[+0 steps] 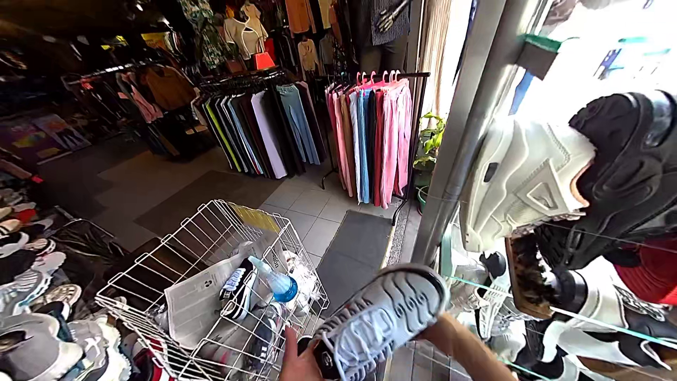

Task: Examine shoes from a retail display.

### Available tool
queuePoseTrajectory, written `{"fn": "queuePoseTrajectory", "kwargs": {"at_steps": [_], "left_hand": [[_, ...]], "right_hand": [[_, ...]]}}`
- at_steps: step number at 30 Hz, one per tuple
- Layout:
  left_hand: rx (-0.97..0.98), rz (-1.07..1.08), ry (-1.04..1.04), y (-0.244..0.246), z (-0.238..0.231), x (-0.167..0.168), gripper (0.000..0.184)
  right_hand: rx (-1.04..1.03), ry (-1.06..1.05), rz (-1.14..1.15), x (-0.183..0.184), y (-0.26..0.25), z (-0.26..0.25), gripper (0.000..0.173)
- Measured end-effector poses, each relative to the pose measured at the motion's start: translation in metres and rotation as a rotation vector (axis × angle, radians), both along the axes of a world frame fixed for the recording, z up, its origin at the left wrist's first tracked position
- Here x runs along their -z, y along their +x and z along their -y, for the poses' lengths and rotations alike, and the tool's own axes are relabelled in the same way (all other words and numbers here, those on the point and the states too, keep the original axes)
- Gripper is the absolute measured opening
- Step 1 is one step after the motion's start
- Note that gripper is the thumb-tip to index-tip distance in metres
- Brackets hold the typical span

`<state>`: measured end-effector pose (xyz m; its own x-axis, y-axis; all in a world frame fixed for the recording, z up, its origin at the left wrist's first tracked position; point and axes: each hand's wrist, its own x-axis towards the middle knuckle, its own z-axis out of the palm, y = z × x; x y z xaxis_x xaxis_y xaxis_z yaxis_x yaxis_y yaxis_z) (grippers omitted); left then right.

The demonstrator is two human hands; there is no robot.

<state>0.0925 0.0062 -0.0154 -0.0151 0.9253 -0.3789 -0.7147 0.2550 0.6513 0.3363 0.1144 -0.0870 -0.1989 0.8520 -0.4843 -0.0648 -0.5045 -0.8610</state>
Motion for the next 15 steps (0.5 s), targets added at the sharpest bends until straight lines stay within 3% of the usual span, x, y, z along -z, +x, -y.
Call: {"fn": "queuePoseTrajectory", "kwargs": {"at_steps": [2, 4, 6, 8, 13, 15], "left_hand": [[-0.164, 0.090, 0.053, 0.002, -0.001, 0.000, 0.087], [-0.252, 0.179, 0.134, 0.008, -0.002, 0.000, 0.084], [-0.292, 0.238, 0.158, 0.018, -0.008, -0.005, 0.083], [-0.284, 0.289, 0.177, 0.024, -0.013, -0.010, 0.084], [-0.298, 0.302, 0.286, 0.044, -0.008, -0.022, 0.076], [-0.312, 0.297, 0.310, 0.048, -0.003, -0.025, 0.071]], "right_hand": [[0.188, 0.188, 0.200, 0.025, 0.006, 0.009, 0.029], [0.336, 0.514, 0.263, 0.007, 0.000, 0.035, 0.018], [0.258, 0.810, 0.187, -0.035, -0.013, 0.057, 0.009], [0.098, 1.045, 0.188, -0.066, -0.028, 0.062, 0.011], [0.096, 1.209, 0.242, -0.092, -0.055, 0.058, 0.024], [0.115, 1.244, 0.242, -0.095, -0.059, 0.060, 0.020]]}}
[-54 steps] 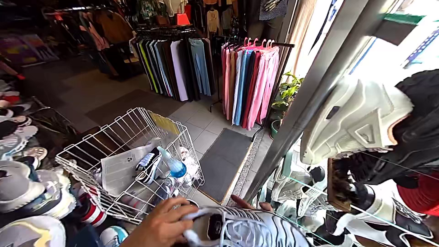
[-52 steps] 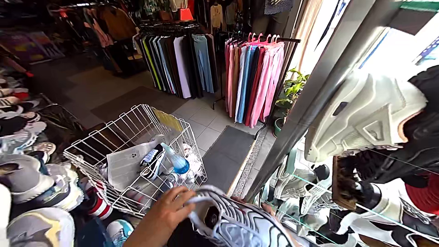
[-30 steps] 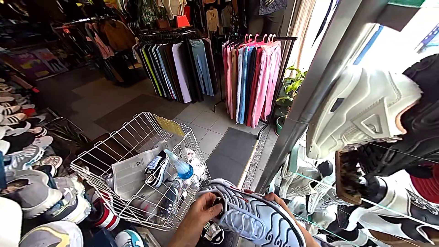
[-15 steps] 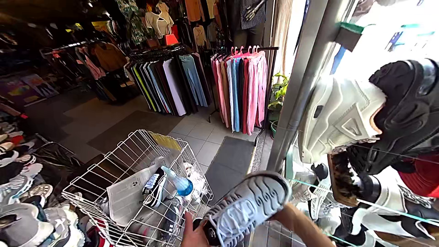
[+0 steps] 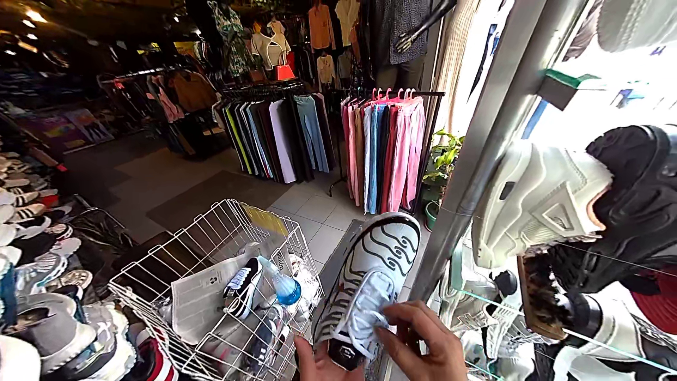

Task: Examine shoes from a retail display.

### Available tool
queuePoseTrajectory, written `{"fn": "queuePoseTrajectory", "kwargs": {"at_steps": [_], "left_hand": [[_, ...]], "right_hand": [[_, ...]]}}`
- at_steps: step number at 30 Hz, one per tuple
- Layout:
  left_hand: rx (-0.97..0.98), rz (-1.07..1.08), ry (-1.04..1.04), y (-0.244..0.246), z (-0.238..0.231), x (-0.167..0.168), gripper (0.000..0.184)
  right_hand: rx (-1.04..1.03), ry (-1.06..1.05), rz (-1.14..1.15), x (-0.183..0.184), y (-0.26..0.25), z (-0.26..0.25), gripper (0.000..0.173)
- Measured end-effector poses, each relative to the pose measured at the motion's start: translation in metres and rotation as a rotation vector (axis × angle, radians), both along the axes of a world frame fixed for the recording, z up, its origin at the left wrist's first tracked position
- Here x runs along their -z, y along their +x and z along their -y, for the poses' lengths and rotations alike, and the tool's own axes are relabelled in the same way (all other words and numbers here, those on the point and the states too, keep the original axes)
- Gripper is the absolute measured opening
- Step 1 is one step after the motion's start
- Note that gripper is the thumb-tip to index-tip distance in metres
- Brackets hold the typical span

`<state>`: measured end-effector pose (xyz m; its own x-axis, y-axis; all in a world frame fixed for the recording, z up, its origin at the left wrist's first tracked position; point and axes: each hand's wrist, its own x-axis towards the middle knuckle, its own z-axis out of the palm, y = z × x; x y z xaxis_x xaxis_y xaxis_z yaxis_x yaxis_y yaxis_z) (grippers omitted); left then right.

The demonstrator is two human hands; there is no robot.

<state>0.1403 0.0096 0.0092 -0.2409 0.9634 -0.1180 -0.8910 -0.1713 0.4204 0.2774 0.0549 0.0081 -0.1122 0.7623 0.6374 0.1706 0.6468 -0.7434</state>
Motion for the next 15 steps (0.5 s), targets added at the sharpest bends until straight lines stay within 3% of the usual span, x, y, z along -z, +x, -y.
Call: {"fn": "queuePoseTrajectory", "kwargs": {"at_steps": [3, 7, 11, 15], "left_hand": [[-0.032, -0.032, -0.006, 0.004, 0.005, -0.001, 0.070], [-0.051, -0.049, -0.039, 0.005, 0.007, 0.003, 0.075], [-0.066, -0.022, 0.029, 0.007, 0.008, 0.005, 0.067], [-0.085, 0.011, 0.047, 0.007, 0.010, 0.004, 0.063]], "right_hand": [[-0.025, 0.043, 0.013, -0.006, -0.004, 0.005, 0.012], [-0.004, -0.076, 0.084, -0.015, -0.012, 0.013, 0.016], [-0.134, -0.106, -0.074, -0.016, -0.010, 0.014, 0.011], [-0.229, 0.050, 0.024, -0.009, -0.001, 0.015, 0.013]]}}
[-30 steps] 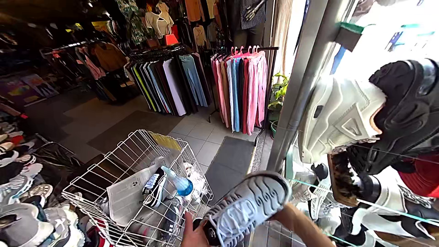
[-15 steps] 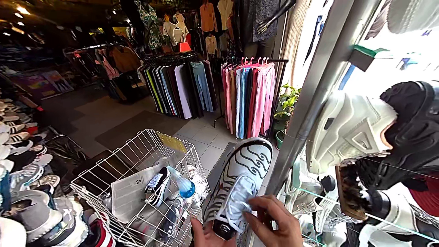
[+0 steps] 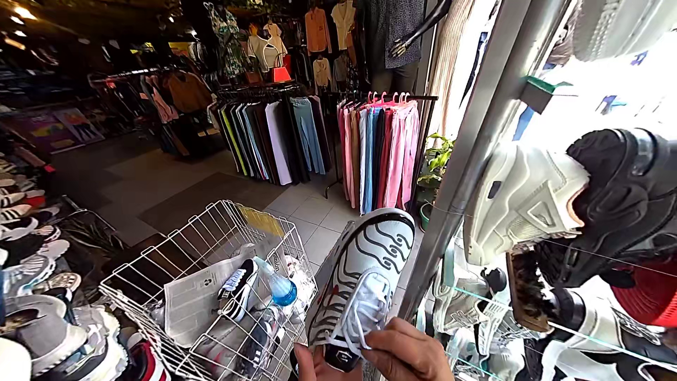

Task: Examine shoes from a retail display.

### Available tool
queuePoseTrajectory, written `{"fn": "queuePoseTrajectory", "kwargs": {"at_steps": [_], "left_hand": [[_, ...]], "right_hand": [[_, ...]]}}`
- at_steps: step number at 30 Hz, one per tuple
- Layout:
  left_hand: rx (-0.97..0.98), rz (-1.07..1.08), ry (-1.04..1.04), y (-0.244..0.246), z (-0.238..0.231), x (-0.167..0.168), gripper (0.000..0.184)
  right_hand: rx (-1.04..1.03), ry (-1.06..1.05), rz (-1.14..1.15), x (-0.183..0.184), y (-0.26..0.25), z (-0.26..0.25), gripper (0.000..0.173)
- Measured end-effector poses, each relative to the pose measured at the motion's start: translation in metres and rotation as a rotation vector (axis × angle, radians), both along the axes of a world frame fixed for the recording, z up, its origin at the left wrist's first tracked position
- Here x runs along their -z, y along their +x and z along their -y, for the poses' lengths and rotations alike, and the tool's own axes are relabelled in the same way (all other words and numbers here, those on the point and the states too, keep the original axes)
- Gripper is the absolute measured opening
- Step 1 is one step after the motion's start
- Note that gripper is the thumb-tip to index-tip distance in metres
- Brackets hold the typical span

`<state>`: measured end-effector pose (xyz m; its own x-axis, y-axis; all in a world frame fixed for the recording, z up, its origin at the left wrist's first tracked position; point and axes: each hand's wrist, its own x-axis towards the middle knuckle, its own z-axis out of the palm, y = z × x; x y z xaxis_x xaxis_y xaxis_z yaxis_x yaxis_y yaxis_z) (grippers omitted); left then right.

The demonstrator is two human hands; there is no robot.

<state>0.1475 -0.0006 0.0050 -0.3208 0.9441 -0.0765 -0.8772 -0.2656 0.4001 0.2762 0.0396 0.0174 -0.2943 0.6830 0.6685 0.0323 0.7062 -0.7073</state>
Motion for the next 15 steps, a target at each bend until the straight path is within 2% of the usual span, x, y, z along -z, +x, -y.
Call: {"fn": "queuePoseTrajectory", "kwargs": {"at_steps": [3, 8, 15], "left_hand": [[-0.006, -0.018, -0.022, -0.0026, 0.0006, -0.0045, 0.064], [-0.007, -0.031, 0.018, -0.0011, 0.0029, -0.0097, 0.067], [0.027, 0.011, 0.014, 0.0006, 0.0043, -0.0034, 0.070]], "right_hand": [[0.010, 0.096, 0.082, 0.0044, 0.0060, 0.0021, 0.014], [0.141, -0.027, 0.003, 0.0035, 0.0075, 0.0090, 0.013], [0.127, 0.168, 0.082, 0.0085, 0.0075, 0.0066, 0.013]]}}
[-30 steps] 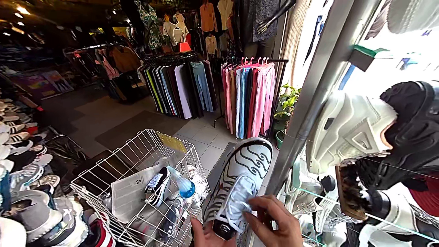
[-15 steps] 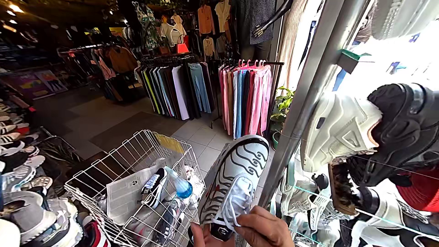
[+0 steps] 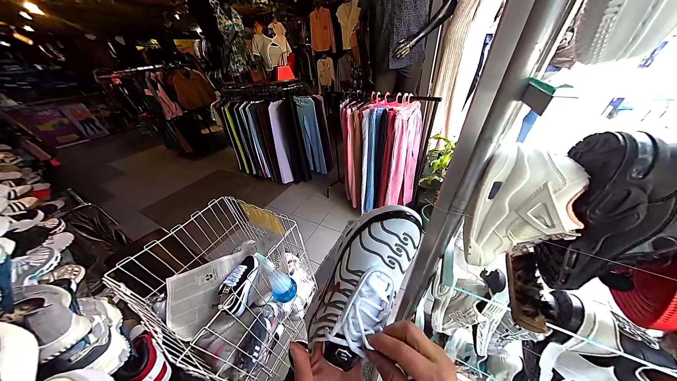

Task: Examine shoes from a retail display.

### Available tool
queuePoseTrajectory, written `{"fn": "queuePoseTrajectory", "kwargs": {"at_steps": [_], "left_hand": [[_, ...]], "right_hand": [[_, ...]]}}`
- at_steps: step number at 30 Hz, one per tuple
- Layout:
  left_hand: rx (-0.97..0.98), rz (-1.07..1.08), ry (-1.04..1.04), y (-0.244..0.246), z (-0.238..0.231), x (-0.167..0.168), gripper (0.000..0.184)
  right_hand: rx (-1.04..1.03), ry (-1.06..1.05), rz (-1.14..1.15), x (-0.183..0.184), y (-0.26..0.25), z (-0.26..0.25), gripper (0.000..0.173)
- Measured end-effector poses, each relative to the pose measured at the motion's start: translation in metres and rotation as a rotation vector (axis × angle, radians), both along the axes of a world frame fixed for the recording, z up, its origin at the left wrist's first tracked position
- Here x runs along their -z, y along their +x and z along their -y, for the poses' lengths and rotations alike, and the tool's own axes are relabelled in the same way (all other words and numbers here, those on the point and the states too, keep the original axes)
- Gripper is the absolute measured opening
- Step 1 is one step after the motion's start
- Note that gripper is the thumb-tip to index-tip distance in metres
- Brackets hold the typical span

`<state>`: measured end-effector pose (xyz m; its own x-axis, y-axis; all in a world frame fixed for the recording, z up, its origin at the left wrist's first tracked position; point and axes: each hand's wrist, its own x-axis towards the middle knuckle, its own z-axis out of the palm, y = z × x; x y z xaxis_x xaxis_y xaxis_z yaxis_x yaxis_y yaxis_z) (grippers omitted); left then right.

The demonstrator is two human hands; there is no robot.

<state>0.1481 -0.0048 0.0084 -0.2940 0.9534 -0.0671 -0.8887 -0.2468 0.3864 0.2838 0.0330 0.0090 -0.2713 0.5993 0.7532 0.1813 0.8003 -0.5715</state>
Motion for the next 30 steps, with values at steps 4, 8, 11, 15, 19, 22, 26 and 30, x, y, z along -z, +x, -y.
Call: {"fn": "queuePoseTrajectory", "kwargs": {"at_steps": [4, 8, 11, 15, 19, 22, 26, 30], "left_hand": [[-0.009, 0.009, 0.021, 0.002, 0.001, -0.004, 0.064], [-0.021, -0.033, 0.035, 0.003, 0.002, -0.001, 0.059], [-0.033, -0.100, 0.063, 0.004, 0.004, 0.004, 0.057], [-0.100, -0.200, 0.047, 0.010, 0.002, 0.005, 0.061], [-0.144, -0.233, 0.050, 0.010, -0.002, 0.010, 0.061], [-0.124, -0.185, 0.030, 0.006, -0.004, 0.010, 0.071], [-0.098, -0.133, -0.011, 0.004, -0.004, 0.007, 0.074], [-0.090, -0.115, -0.037, 0.006, -0.001, 0.005, 0.071]], "right_hand": [[0.059, -0.066, -0.082, -0.007, 0.004, 0.001, 0.019], [0.180, -0.015, 0.049, -0.015, 0.006, -0.006, 0.016], [0.281, 0.045, 0.134, -0.017, 0.002, -0.005, 0.014], [0.118, -0.305, -0.024, -0.027, -0.001, 0.006, 0.012], [-0.185, -0.821, -0.281, -0.036, 0.004, 0.007, 0.009], [-0.065, -0.437, -0.192, -0.029, 0.009, 0.008, 0.024], [0.012, 0.071, 0.017, -0.011, 0.011, 0.004, 0.014], [0.106, 0.122, 0.111, 0.006, 0.001, -0.002, 0.016]]}}
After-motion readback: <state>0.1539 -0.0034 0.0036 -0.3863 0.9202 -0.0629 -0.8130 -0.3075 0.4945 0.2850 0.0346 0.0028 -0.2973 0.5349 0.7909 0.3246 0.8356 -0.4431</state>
